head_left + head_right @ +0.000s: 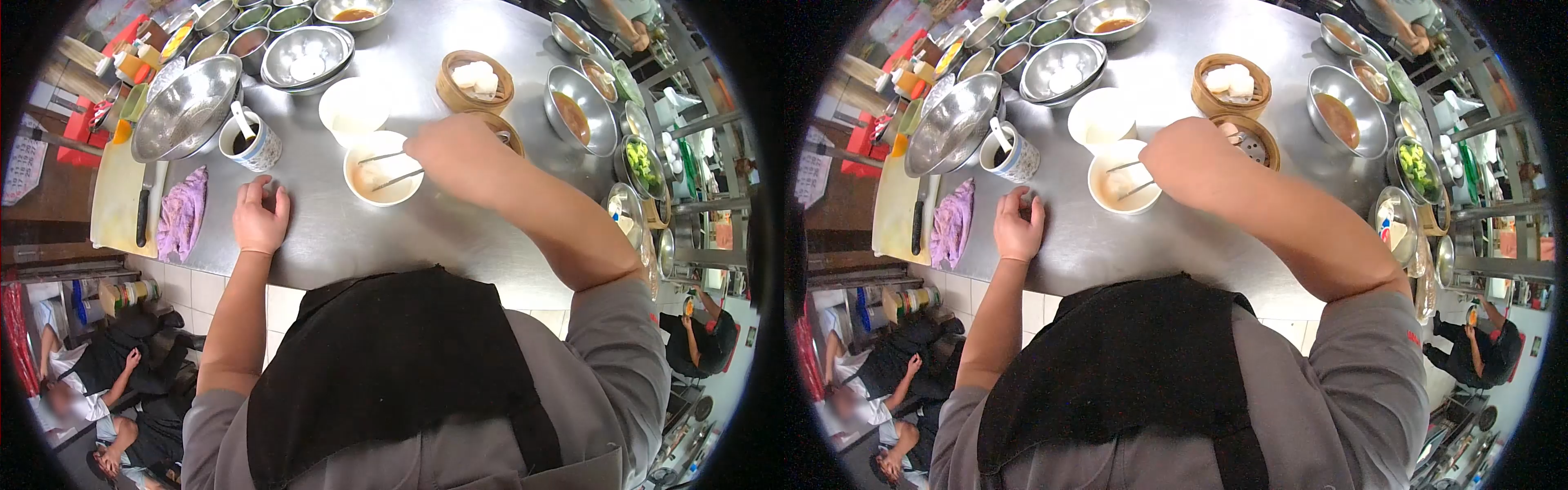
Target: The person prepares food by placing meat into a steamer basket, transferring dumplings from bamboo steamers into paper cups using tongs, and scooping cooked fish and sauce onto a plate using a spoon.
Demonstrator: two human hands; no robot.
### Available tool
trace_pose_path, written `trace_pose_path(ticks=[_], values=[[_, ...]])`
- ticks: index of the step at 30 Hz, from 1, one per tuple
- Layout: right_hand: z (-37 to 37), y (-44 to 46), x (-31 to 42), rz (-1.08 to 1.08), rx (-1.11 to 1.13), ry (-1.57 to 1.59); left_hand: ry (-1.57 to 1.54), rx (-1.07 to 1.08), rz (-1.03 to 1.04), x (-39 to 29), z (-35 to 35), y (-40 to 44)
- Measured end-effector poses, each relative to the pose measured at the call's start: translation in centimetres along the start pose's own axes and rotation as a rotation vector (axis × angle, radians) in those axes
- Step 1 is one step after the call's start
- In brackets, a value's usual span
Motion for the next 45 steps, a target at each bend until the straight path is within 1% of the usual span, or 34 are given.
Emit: trace_pose_path(ticks=[1, 7, 10, 13, 16, 19, 22, 25, 28, 31, 34, 37, 39, 41, 44, 45], values=[[0.3, 0.2, 0.2, 0.012, 0.038, -0.015, -0.005, 0.001, 0.000, 0.0, 0.0, 0.0], [-0.5, 0.3, 0.5, 0.004, 0.107, -0.040, -0.010, -0.001, -0.003, -0.2, -0.1, 0.0], [-0.7, 0.3, 0.4, -0.016, 0.121, -0.070, -0.013, -0.014, 0.014, 0.1, 0.1, 0.0], [-2.4, -0.2, 0.3, -0.033, 0.108, -0.073, -0.014, -0.009, 0.019, 0.1, 0.1, 0.0], [-3.6, -1.3, -1.1, -0.006, 0.032, -0.141, -0.037, -0.017, 0.041, -0.2, 0.1, 0.0], [-7.4, -5.0, -4.1, 0.088, -0.241, -0.085, -0.029, -0.002, 0.035, 0.2, 0.4, 0.1], [-8.9, -9.5, -7.9, 0.188, -0.330, -0.089, -0.037, -0.010, 0.023, 0.2, 0.3, 0.0], [-6.5, -12.8, -10.6, 0.373, -0.131, -0.133, -0.039, -0.020, 0.041, 0.2, 0.3, -0.1], [-2.8, -15.2, -11.0, 0.411, 0.031, -0.132, -0.022, 0.014, 0.011, 0.1, 0.4, 0.1], [0.0, -17.3, -11.4, 0.500, 0.144, 0.031, 0.002, -0.001, 0.044, 0.0, 0.3, 0.1], [1.2, -18.6, -11.5, 0.554, 0.041, 0.160, -0.001, -0.010, 0.050, -0.1, 0.2, 0.0], [3.9, -18.5, -10.6, 0.769, -0.140, 0.638, -0.007, -0.007, 0.056, 0.3, 0.4, 0.0], [5.7, -17.3, -7.7, 0.787, -0.383, 0.862, -0.006, -0.002, 0.042, 0.4, 0.5, 0.1], [8.8, -15.4, -4.9, 0.765, -0.447, 0.975, -0.008, 0.001, 0.033, 0.3, 0.4, -0.2], [10.8, -13.5, -2.7, 0.777, -0.319, 0.992, -0.013, -0.006, 0.032, 0.0, 0.1, 0.0], [11.1, -13.4, -2.6, 0.740, -0.380, 0.955, -0.010, -0.004, 0.021, -0.1, 0.1, -0.1]])
Point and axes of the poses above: each hand's wrist, its own y-axis towards the middle knuckle, its own z-axis out of the palm, x = y × z, the point moved 7 cm from there along y, towards the middle knuckle, and after that the axes turned 8 degrees about -y, right-handed, at the moved point
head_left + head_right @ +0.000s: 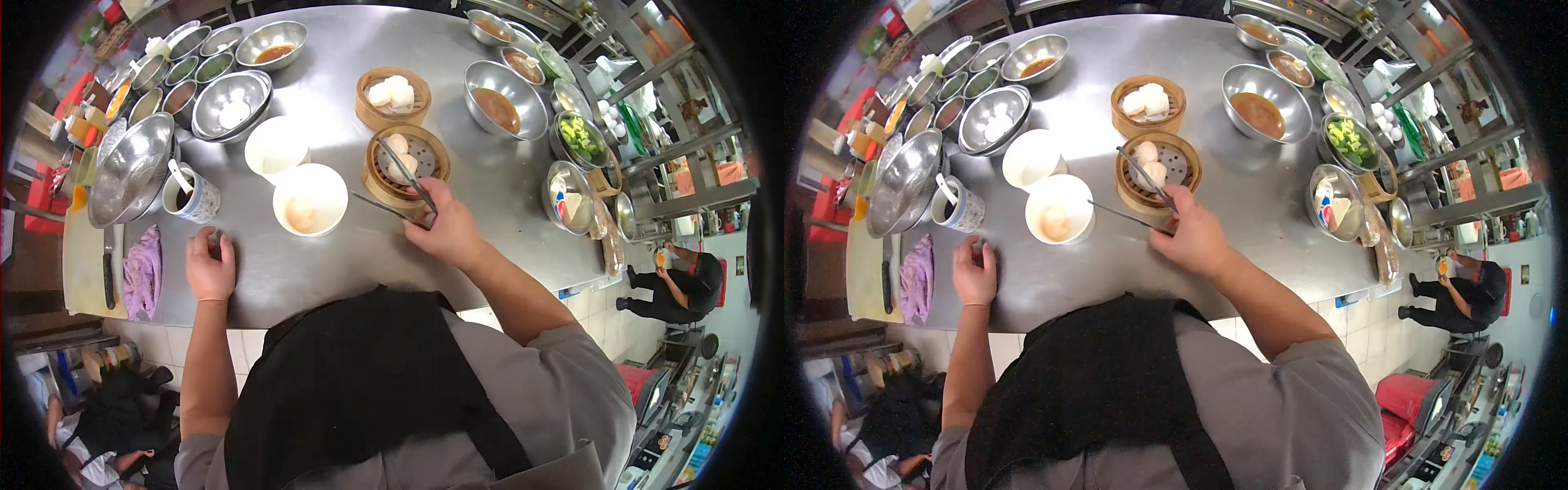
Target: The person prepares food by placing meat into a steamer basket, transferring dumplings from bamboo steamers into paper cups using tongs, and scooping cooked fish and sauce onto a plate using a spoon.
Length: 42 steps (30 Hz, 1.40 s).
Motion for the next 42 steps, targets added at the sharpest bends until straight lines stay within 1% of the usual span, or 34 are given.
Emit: trace_pose_path(ticks=[3, 6, 8, 9, 10, 13, 16, 17, 18, 19, 20, 21, 23, 24, 27, 30, 33, 35, 36, 37, 39, 42], values=[[-1.2, -0.1, -1.5, 0.025, 0.058, 0.074, 0.002, -0.002, -0.007, 0.2, -0.2, 0.0], [-3.2, -0.5, -2.9, 0.021, 0.127, 0.014, 0.010, 0.008, 0.001, 0.4, 0.3, -0.1], [-5.4, -0.9, -3.5, -0.028, 0.027, -0.095, 0.017, 0.012, 0.000, 0.4, 0.2, 0.0], [-6.3, -0.9, -2.5, -0.053, -0.024, -0.147, 0.017, 0.015, -0.006, 0.3, 0.1, 0.1], [-7.8, -1.0, -1.7, -0.012, -0.068, -0.130, 0.016, 0.019, -0.011, 0.3, 0.1, 0.1], [-10.8, 0.3, -2.1, 0.023, -0.062, -0.234, 0.018, 0.010, 0.024, 0.0, 0.1, 0.1], [-11.0, 2.9, -3.8, 0.002, -0.115, -0.141, -0.008, -0.022, 0.047, 0.6, 0.1, -0.1], [-10.7, 4.0, -4.1, -0.055, -0.136, -0.174, -0.054, -0.004, 0.035, 0.6, 1.1, 0.0], [-10.5, 4.7, -3.4, -0.001, -0.142, -0.240, -0.097, 0.027, 0.022, 0.9, 1.5, -0.2], [-9.8, 5.8, -3.2, -0.111, -0.144, -0.228, -0.099, 0.036, -0.005, 1.5, 0.9, 0.0], [-9.5, 6.3, -1.3, -0.049, -0.049, -0.223, -0.046, 0.011, 0.038, 1.0, 0.8, 0.0], [-7.9, 7.3, -0.9, -0.060, -0.016, -0.185, -0.011, 0.004, 0.082, 0.6, 0.3, 0.1], [-6.6, 9.6, -1.8, -0.064, 0.040, -0.151, 0.004, 0.014, 0.058, 0.3, 0.2, 0.1], [-6.0, 10.5, -1.9, -0.078, 0.062, -0.195, 0.001, 0.018, 0.053, 0.2, 0.1, 0.2], [-6.4, 11.4, -2.0, 0.034, 0.085, -0.293, -0.002, 0.032, 0.040, 0.2, 0.2, 0.2], [-6.9, 10.5, -2.9, 0.068, 0.104, -0.313, 0.001, 0.024, 0.036, 0.4, 0.4, 0.1], [-7.6, 7.9, -4.9, 0.205, -0.055, -0.346, -0.004, 0.019, 0.033, 0.6, 0.4, 0.2], [-6.5, 5.5, -8.3, 0.322, -0.023, -0.033, -0.016, 0.014, 0.031, 0.7, 0.4, 0.1], [-6.0, 4.0, -8.7, 0.379, -0.007, 0.127, -0.015, 0.010, 0.030, 0.5, 0.4, 0.1], [-5.4, 2.1, -8.8, 0.439, 0.057, 0.227, -0.011, 0.003, 0.029, 0.4, 0.4, 0.1], [-5.1, -1.5, -6.1, 0.557, 0.189, 0.438, 0.004, 0.009, 0.029, 0.4, 0.1, 0.1], [-8.6, -1.8, -4.1, 0.235, 0.066, -0.134, 0.005, 0.024, 0.034, 0.4, 0.3, 0.2]])
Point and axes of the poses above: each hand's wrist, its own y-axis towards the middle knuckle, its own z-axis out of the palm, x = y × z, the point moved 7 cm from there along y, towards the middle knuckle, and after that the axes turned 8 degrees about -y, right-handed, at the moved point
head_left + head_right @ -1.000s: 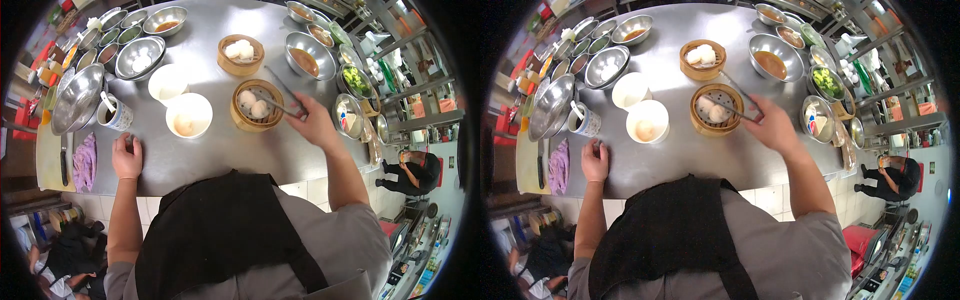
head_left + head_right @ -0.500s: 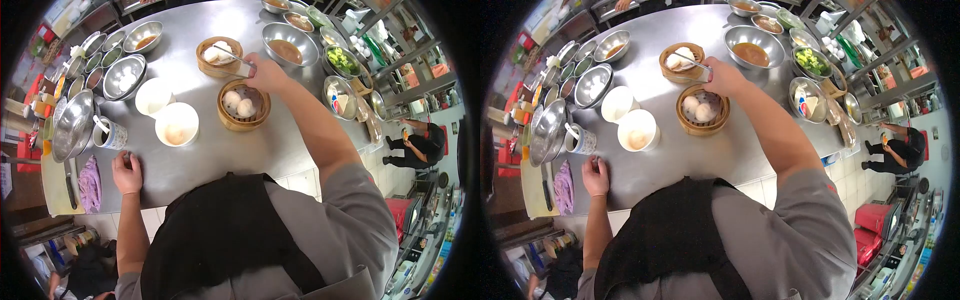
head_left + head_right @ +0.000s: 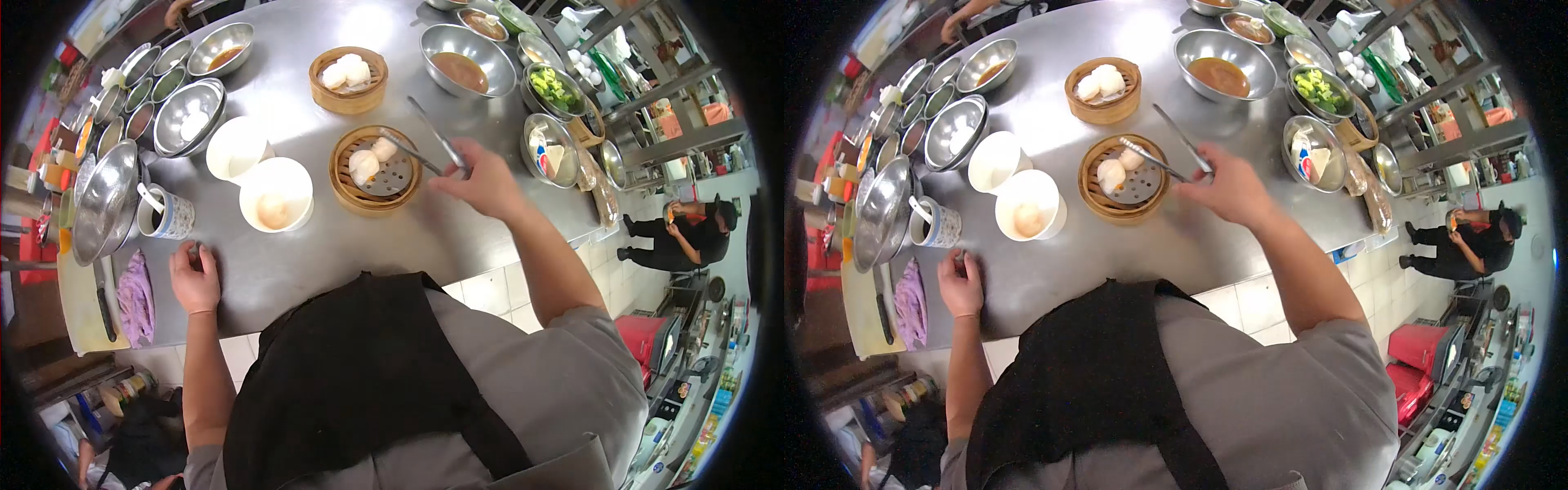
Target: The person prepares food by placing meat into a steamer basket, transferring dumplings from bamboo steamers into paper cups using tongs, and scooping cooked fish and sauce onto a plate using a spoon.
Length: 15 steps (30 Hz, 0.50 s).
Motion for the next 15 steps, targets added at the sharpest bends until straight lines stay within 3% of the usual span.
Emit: trace_pose_path(ticks=[3, 7, 10, 15], values=[[-3.9, -0.7, 2.8, -0.239, -0.230, -0.460, -0.004, -0.004, 0.007, 0.3, 0.2, -0.1], [-5.5, -1.6, 5.2, -0.310, -0.212, -0.780, 0.013, 0.008, 0.001, 0.5, 0.2, 0.0], [-4.6, -1.7, 5.9, -0.429, -0.187, -0.823, 0.013, 0.014, -0.014, 0.5, 0.2, -0.1], [-2.9, 0.1, 6.7, -0.381, -0.032, -0.998, 0.006, -0.004, -0.013, 0.3, 0.1, -0.1]])
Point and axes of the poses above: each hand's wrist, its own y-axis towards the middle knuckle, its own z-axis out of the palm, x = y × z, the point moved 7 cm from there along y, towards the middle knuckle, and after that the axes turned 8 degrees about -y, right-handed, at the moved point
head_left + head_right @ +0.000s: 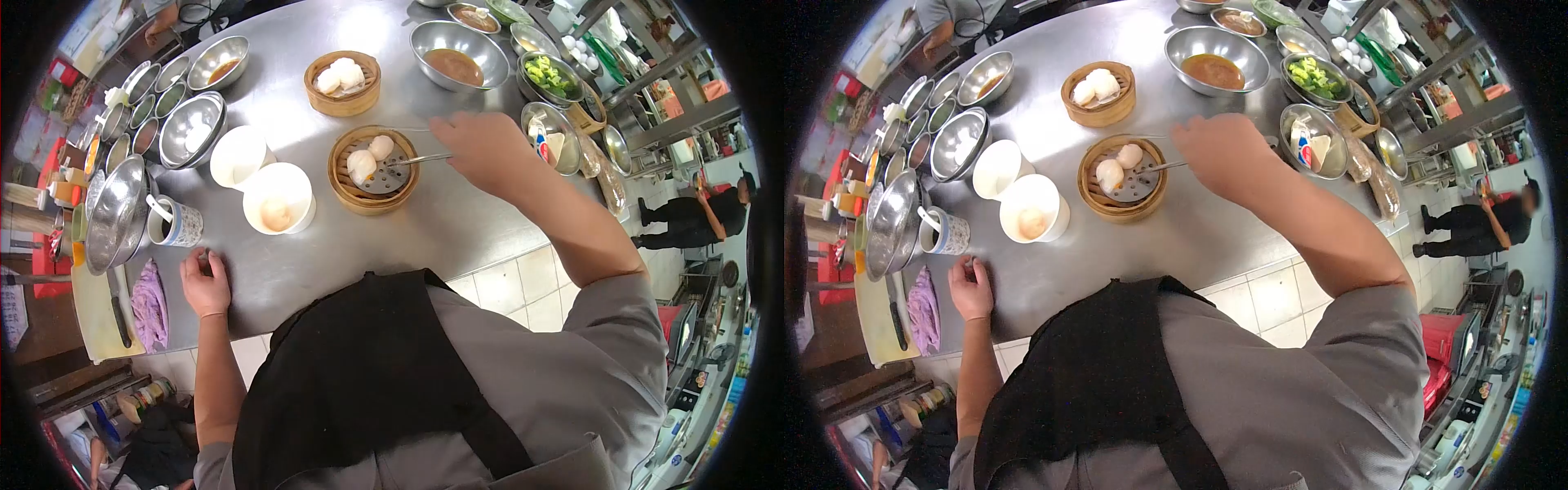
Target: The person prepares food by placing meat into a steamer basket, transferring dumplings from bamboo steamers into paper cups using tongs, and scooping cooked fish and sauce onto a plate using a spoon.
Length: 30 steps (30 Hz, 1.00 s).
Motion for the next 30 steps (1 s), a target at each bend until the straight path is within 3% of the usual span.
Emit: trace_pose_path(ticks=[9, 30], values=[[0.0, 1.7, 1.0, -0.113, -0.077, -0.063, 0.000, -0.005, 0.020, -0.8, -0.3, 0.1], [0.4, 4.1, -0.3, -0.148, 0.049, -0.042, -0.029, -0.007, 0.046, -0.5, 0.0, 0.1]])
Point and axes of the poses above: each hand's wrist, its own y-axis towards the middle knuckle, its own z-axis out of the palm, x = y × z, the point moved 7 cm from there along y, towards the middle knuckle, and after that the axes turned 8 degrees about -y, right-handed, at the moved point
